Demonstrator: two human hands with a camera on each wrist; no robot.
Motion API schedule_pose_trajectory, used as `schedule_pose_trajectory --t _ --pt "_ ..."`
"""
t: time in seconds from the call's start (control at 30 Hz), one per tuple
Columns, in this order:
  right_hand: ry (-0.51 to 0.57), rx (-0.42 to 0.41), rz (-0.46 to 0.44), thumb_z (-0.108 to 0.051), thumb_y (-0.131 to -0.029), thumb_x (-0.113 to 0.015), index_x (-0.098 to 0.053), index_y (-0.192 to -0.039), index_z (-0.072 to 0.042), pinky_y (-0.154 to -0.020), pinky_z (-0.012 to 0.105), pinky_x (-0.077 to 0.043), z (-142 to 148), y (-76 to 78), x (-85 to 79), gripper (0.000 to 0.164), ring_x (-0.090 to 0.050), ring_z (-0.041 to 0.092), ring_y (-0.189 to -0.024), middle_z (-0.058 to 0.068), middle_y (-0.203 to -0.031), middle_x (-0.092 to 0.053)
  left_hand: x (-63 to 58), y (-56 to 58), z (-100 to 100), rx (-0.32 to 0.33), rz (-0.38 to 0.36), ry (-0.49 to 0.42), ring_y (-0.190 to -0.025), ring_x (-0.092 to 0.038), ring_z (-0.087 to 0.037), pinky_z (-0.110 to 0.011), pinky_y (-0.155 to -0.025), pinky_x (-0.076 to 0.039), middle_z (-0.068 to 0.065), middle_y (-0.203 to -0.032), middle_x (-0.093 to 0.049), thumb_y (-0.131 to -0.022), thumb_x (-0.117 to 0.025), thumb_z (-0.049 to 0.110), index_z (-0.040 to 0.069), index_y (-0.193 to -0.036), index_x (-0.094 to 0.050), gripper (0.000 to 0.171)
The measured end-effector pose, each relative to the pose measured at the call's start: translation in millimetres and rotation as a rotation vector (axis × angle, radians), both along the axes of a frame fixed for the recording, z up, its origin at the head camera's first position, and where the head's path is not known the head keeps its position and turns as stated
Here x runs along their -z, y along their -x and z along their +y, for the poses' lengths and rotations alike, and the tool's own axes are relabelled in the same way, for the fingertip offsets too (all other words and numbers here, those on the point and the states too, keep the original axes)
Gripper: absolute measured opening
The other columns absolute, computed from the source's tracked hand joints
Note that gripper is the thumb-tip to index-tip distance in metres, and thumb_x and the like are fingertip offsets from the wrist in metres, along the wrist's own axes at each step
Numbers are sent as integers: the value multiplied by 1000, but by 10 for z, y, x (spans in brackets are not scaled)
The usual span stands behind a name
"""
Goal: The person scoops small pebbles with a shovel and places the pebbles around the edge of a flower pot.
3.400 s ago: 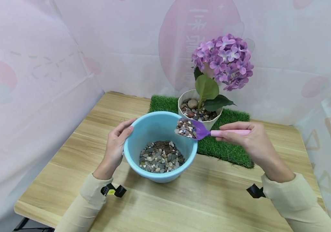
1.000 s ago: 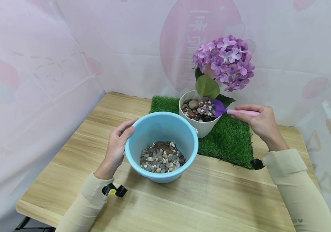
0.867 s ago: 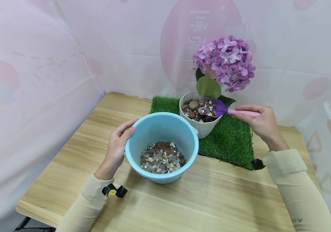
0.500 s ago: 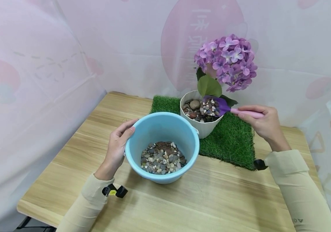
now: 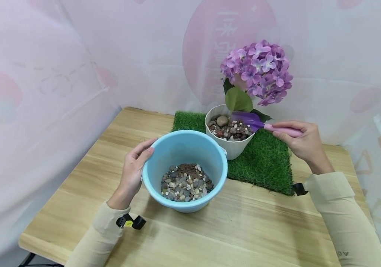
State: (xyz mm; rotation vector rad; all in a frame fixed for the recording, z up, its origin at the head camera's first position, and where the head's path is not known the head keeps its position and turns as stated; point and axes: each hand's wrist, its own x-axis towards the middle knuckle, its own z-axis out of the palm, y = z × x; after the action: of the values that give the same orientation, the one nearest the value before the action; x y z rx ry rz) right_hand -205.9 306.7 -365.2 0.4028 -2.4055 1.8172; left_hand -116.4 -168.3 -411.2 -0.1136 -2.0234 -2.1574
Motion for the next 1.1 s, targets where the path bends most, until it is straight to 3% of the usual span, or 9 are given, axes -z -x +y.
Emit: schedule_pose_trajectory --t 0.27,0.43,0.63,0.8,0.93,1.1 --pt "64 -4 77 11 -89 -77 -70 -121 16 -83 19 -64 1 -42 -9 32 -80 8 -92 -2 -105 -83 13 -4 -7 -5 -5 5 -114 -71 -14 -32 -97 -66 -20 -140 -67 -109 -58 15 -2 -144 -59 40" --pt "13 -2 158 15 -88 -75 -71 -118 17 -82 18 -63 -33 -72 -40 30 -79 6 -92 -4 -105 -83 7 -1 -12 -13 -16 10 -116 -71 -15 -31 -98 -66 -20 -141 -66 -109 -58 15 -2 -145 -59 40" --pt "-195 66 375 19 -82 -79 -78 -108 11 -80 10 -61 -66 -44 -37 28 -77 -4 -87 -13 -104 -82 6 2 -3 -10 -23 6 -116 -71 -16 -32 -99 -65 -20 -142 -66 -109 -57 15 -1 -145 -59 39" --pt "-243 12 529 28 -74 -77 -80 -102 9 -79 12 -62 -140 -75 -85 33 -77 -5 -93 7 -106 -82 17 1 2 -7 -24 -6 -114 -71 -14 -31 -98 -66 -21 -141 -66 -109 -57 14 -2 -145 -59 39" --pt "-291 -35 766 24 -71 -76 -80 -98 9 -84 7 -60 -251 -123 -165 31 -74 -9 -101 23 -99 -80 18 1 3 -6 -25 0 -115 -71 -14 -31 -98 -66 -21 -141 -66 -109 -57 14 -2 -145 -59 40" --pt "-392 -24 974 5 -79 -75 -82 -104 2 -95 -1 -51 -331 -142 -200 26 -66 -14 -113 24 -97 -79 6 2 4 -9 -22 3 -115 -71 -15 -32 -98 -66 -20 -141 -66 -109 -57 14 2 -144 -61 37"
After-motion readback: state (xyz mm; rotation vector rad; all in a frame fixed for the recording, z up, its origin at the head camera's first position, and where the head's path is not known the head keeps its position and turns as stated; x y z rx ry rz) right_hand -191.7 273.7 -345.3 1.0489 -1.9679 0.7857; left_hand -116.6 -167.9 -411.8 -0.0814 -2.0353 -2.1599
